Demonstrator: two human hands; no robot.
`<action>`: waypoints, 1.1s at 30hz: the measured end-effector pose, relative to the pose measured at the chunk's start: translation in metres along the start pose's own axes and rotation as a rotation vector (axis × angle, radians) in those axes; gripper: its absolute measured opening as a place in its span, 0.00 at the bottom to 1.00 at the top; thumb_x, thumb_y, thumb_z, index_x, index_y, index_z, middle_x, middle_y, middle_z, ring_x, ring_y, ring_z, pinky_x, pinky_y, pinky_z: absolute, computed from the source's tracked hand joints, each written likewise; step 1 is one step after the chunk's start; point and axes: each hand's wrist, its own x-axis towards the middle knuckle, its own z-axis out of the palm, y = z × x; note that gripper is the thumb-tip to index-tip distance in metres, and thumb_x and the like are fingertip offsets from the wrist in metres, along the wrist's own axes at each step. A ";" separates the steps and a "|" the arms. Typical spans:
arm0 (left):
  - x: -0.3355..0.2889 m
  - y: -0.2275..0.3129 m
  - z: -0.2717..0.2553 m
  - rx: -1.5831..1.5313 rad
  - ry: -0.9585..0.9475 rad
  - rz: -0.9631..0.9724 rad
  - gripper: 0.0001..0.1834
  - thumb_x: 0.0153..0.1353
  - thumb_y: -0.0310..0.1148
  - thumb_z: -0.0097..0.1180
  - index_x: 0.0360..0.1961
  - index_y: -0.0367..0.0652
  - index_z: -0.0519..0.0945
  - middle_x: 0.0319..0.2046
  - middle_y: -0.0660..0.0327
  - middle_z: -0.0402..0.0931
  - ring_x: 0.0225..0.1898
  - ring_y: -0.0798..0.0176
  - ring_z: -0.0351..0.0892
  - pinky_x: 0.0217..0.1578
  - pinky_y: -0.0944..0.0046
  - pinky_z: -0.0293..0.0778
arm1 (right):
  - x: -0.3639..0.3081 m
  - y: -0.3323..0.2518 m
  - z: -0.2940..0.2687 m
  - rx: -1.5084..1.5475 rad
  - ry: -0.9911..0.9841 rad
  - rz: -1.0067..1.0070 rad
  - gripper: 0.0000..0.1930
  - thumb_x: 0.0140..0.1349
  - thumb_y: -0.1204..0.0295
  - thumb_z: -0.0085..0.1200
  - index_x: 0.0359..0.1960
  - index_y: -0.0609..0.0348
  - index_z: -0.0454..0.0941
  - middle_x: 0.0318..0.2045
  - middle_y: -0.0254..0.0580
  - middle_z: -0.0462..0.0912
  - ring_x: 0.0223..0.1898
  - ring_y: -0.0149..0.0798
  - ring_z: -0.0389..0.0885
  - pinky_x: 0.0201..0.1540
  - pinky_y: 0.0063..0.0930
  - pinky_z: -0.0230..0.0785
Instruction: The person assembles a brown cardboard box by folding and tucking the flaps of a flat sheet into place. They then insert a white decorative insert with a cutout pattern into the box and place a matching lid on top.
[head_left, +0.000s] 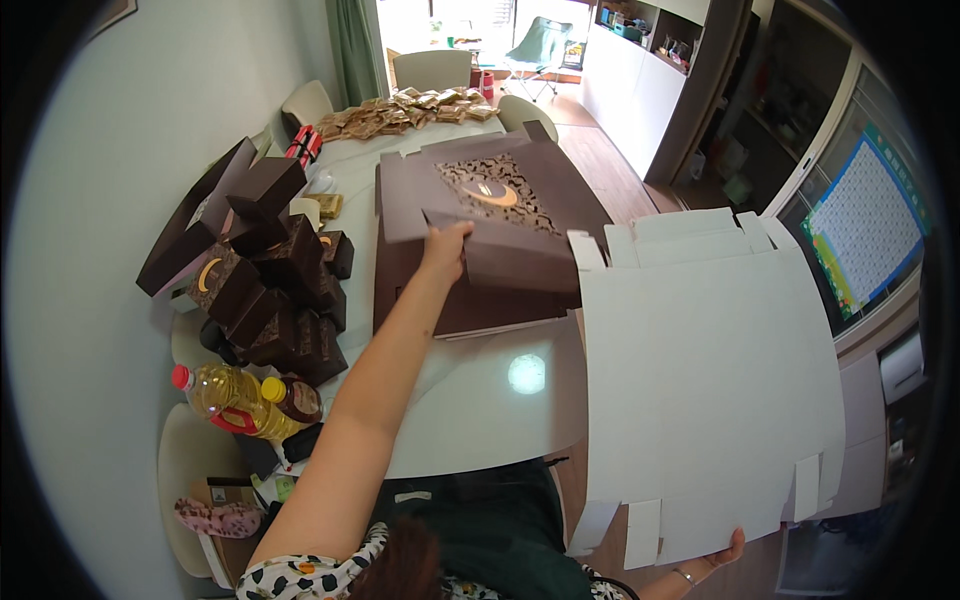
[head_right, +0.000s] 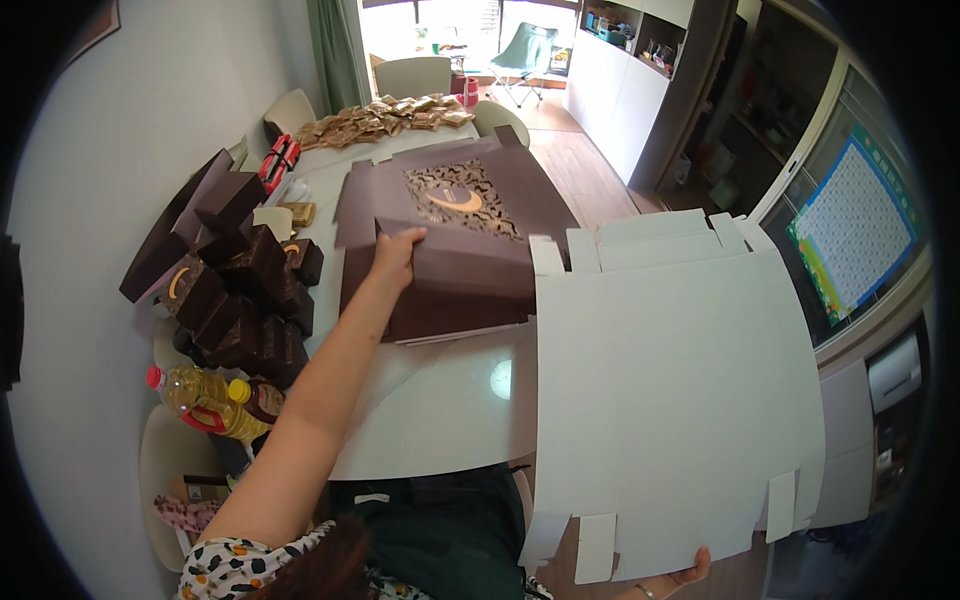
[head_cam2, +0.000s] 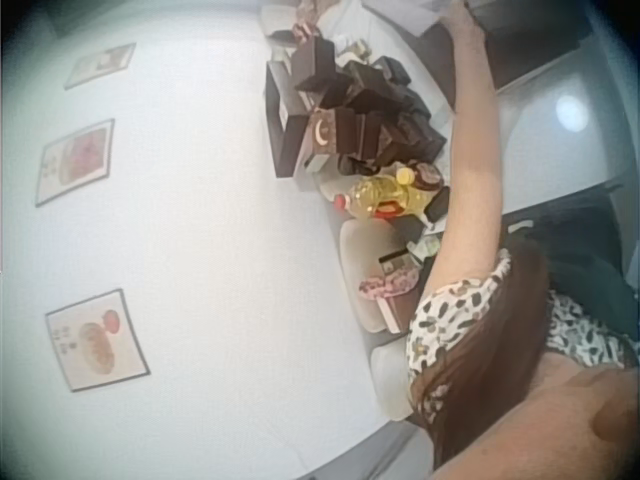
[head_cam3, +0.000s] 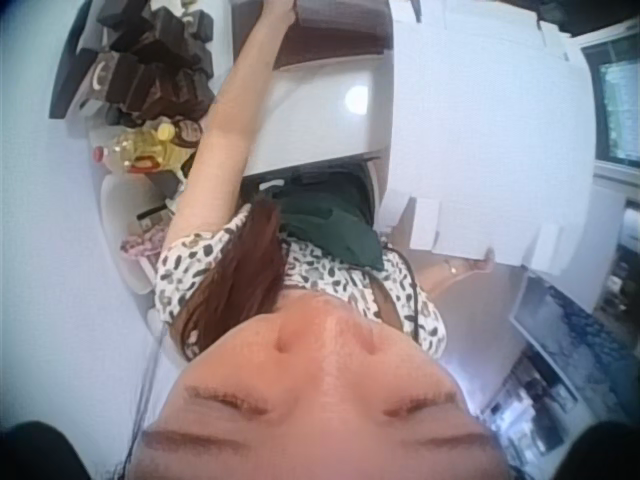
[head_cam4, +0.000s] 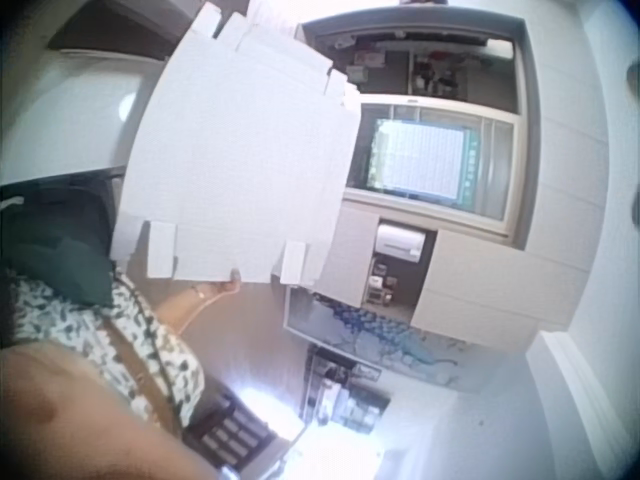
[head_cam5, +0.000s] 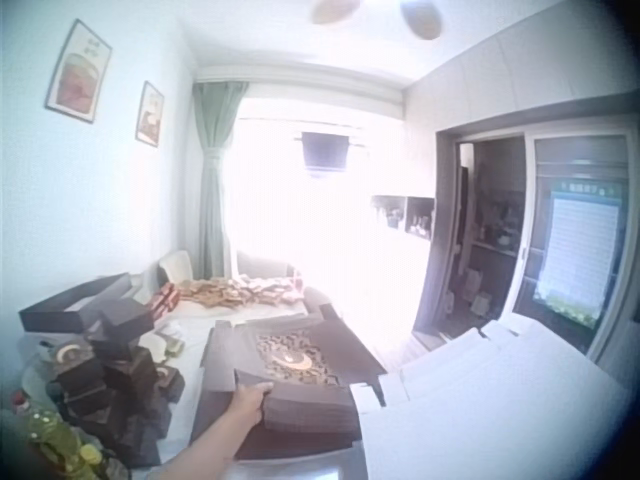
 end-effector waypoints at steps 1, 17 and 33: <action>-0.002 0.019 0.012 0.019 -0.010 0.026 0.12 0.51 0.18 0.58 0.39 0.31 0.75 0.33 0.56 0.77 0.32 0.60 0.80 0.31 0.60 0.77 | 0.001 0.001 -0.002 0.004 0.004 -0.004 0.38 0.50 0.51 0.51 0.59 0.66 0.68 0.54 0.52 0.75 0.55 0.53 0.73 0.53 0.51 0.71; 0.002 0.231 0.113 0.332 -0.354 0.575 0.13 0.53 0.23 0.60 0.40 0.32 0.79 0.35 0.55 0.80 0.34 0.61 0.81 0.35 0.61 0.79 | 0.040 0.005 -0.035 0.058 -0.120 0.017 0.35 0.50 0.49 0.51 0.56 0.63 0.73 0.55 0.47 0.76 0.58 0.51 0.71 0.57 0.51 0.68; -0.082 0.414 0.125 0.433 -0.383 1.174 0.14 0.55 0.24 0.57 0.42 0.30 0.74 0.33 0.54 0.77 0.35 0.61 0.80 0.35 0.64 0.78 | 0.154 0.126 0.117 0.333 -0.639 0.283 0.29 0.57 0.60 0.51 0.56 0.68 0.69 0.49 0.49 0.78 0.48 0.39 0.78 0.51 0.39 0.74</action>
